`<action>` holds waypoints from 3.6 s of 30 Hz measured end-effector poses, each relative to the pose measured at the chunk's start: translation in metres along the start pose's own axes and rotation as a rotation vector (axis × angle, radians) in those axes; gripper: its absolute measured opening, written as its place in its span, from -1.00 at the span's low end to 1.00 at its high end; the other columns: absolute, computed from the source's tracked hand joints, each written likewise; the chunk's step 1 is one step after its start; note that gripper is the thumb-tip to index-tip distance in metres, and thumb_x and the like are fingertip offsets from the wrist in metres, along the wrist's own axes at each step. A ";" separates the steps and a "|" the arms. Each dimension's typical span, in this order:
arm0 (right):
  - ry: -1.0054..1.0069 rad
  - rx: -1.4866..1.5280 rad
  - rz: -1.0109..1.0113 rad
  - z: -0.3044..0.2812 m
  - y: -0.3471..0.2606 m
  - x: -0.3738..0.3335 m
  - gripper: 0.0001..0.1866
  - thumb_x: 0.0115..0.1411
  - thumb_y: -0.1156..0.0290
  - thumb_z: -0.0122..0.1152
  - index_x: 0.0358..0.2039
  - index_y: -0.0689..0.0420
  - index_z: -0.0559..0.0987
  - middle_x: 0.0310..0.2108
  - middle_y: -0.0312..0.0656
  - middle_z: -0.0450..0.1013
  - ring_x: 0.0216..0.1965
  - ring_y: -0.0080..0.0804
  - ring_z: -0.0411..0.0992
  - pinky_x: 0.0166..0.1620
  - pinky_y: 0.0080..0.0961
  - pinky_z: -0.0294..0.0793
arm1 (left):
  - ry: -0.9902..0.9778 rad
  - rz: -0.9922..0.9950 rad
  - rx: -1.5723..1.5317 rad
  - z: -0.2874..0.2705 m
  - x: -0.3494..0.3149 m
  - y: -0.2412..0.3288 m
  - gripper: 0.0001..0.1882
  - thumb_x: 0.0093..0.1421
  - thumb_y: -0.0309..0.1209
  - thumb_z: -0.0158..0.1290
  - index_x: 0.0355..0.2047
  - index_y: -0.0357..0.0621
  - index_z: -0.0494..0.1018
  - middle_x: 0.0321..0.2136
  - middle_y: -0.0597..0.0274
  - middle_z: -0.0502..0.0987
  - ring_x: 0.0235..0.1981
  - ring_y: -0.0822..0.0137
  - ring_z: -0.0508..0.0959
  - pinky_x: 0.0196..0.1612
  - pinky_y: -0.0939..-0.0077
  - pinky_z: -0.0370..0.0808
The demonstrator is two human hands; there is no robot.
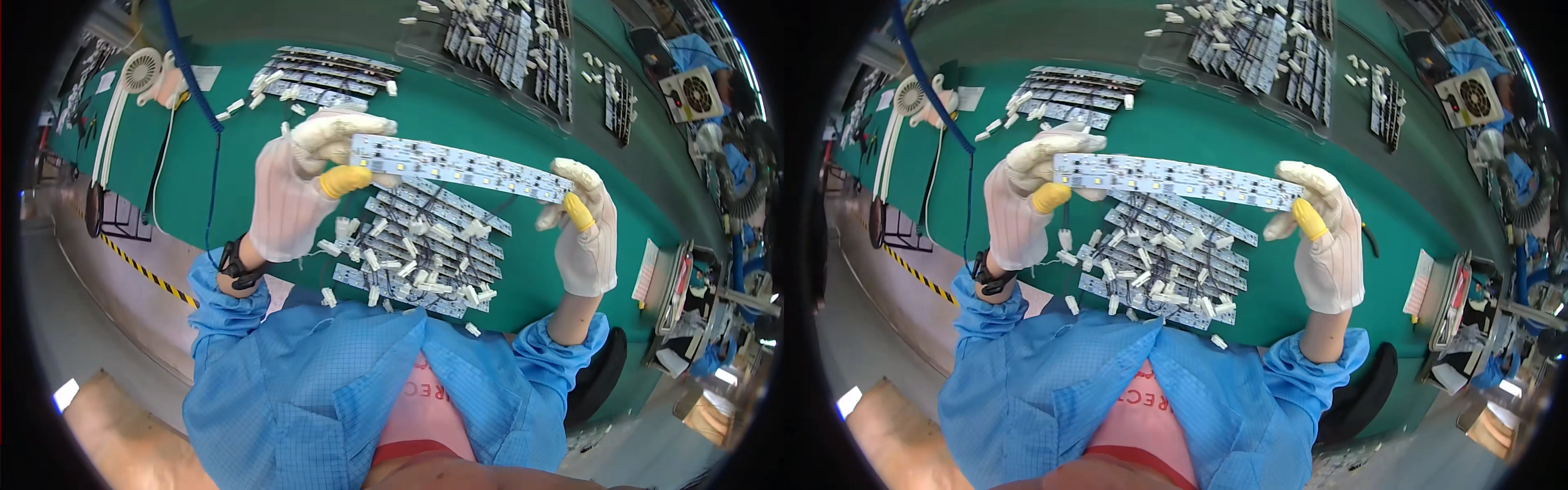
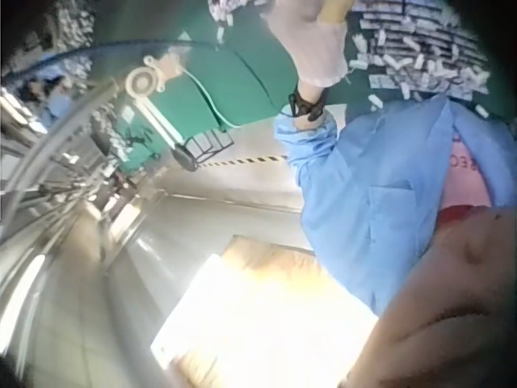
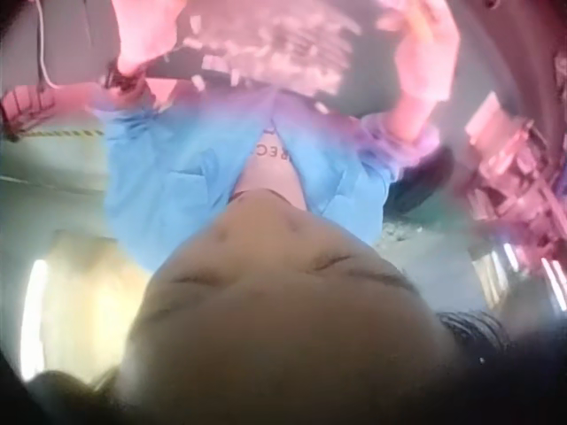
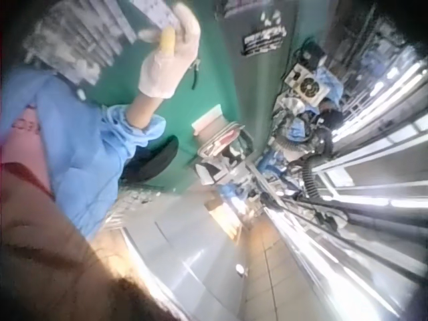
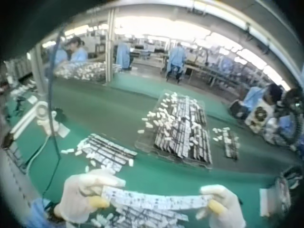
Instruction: Inspecting and handling strips of printed circuit boards on an assembly line.
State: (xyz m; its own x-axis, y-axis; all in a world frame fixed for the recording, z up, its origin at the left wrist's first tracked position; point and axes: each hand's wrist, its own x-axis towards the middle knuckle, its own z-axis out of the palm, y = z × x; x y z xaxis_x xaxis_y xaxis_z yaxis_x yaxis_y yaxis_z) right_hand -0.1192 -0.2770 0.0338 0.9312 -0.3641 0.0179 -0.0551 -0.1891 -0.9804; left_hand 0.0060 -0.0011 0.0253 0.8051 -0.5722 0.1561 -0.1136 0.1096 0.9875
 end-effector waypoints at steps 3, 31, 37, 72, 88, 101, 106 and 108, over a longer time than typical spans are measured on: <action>-0.054 0.054 -0.015 0.000 0.004 0.003 -0.06 -0.07 -0.35 0.22 0.00 0.31 0.40 -0.53 -0.26 0.42 -0.53 -0.57 0.39 -0.45 -0.71 0.34 | -0.014 0.062 0.044 -0.005 0.000 -0.006 -0.39 0.09 -0.12 0.19 -0.04 -0.43 0.38 -0.12 -0.06 0.53 -0.26 0.33 0.59 -0.01 0.49 0.43; -0.114 0.115 0.019 -0.005 0.013 0.003 -0.45 0.25 0.00 0.06 -0.07 0.30 0.42 -0.53 -0.23 0.46 -0.50 -0.54 0.44 -0.35 -0.65 0.43 | -0.072 0.158 0.105 -0.011 0.015 -0.031 -0.64 0.22 -0.25 0.04 -0.13 -0.32 0.45 -0.44 0.05 0.62 -0.25 0.33 0.60 0.29 0.27 0.11; -0.109 0.104 0.021 -0.008 0.010 -0.004 -0.32 0.08 -0.18 0.19 -0.20 0.28 0.44 -0.58 -0.20 0.45 -0.60 -0.50 0.44 -0.50 -0.64 0.44 | 0.126 0.102 0.478 -0.008 0.013 -0.035 -0.82 0.16 -0.59 -0.01 -0.22 -0.28 0.49 -0.43 0.18 0.60 -0.48 0.49 0.50 -0.38 0.62 0.40; -0.305 0.367 0.208 0.003 0.023 0.016 -0.59 0.13 0.54 0.15 0.02 0.20 0.38 -0.22 -0.20 0.43 -0.31 -0.50 0.43 -0.28 -0.58 0.47 | 0.093 -0.066 1.112 -0.169 0.157 -0.081 -0.76 0.21 -0.48 -0.06 -0.11 -0.10 0.43 -0.09 0.22 0.46 -0.08 0.18 0.46 -0.01 0.22 0.36; 0.469 -0.783 0.178 -0.142 0.117 0.152 -0.29 0.04 0.26 0.34 0.16 0.18 0.25 0.05 0.02 0.39 0.04 -0.15 0.41 0.05 -0.37 0.41 | 0.531 0.055 1.467 -0.285 0.265 -0.176 -0.66 0.18 -0.35 -0.03 -0.03 -0.11 0.42 -0.20 -0.02 0.51 -0.16 0.07 0.54 -0.10 0.35 0.42; 0.359 -1.222 0.420 -0.145 0.138 0.265 -0.07 -0.17 0.09 0.40 0.20 0.03 0.16 0.09 0.04 0.21 0.09 0.02 0.31 -0.01 -0.05 0.43 | 0.091 0.428 0.807 -0.063 0.201 -0.102 -0.45 0.03 -0.67 0.04 0.08 -0.06 0.34 0.14 0.08 0.29 0.24 0.15 0.21 0.26 0.33 0.16; 0.344 -1.391 0.067 -0.158 0.156 0.231 -0.39 0.16 0.22 0.08 0.20 0.09 0.16 0.14 0.00 0.15 0.13 0.00 0.26 -0.10 0.02 0.46 | -0.193 0.187 0.789 -0.025 0.104 -0.075 -0.44 0.02 -0.63 0.09 0.07 -0.04 0.32 0.15 0.11 0.26 0.27 0.08 0.15 0.30 0.23 0.08; 0.380 -1.434 0.071 -0.153 0.152 0.219 -0.45 0.19 0.25 0.02 0.17 0.10 0.20 0.12 0.02 0.19 0.09 0.01 0.30 -0.10 0.00 0.46 | -0.276 0.195 0.809 -0.014 0.087 -0.077 -0.44 0.05 -0.54 0.12 0.10 0.02 0.29 0.16 0.15 0.25 0.29 0.06 0.11 0.30 -0.01 0.00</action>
State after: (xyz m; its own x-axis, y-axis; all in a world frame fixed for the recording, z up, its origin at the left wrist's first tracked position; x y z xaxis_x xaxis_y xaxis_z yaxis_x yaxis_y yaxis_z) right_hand 0.0210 -0.5246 -0.0815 0.7763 -0.5787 0.2498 -0.6052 -0.7951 0.0388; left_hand 0.0933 -0.0478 -0.0375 0.5708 -0.7910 0.2203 -0.6964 -0.3242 0.6402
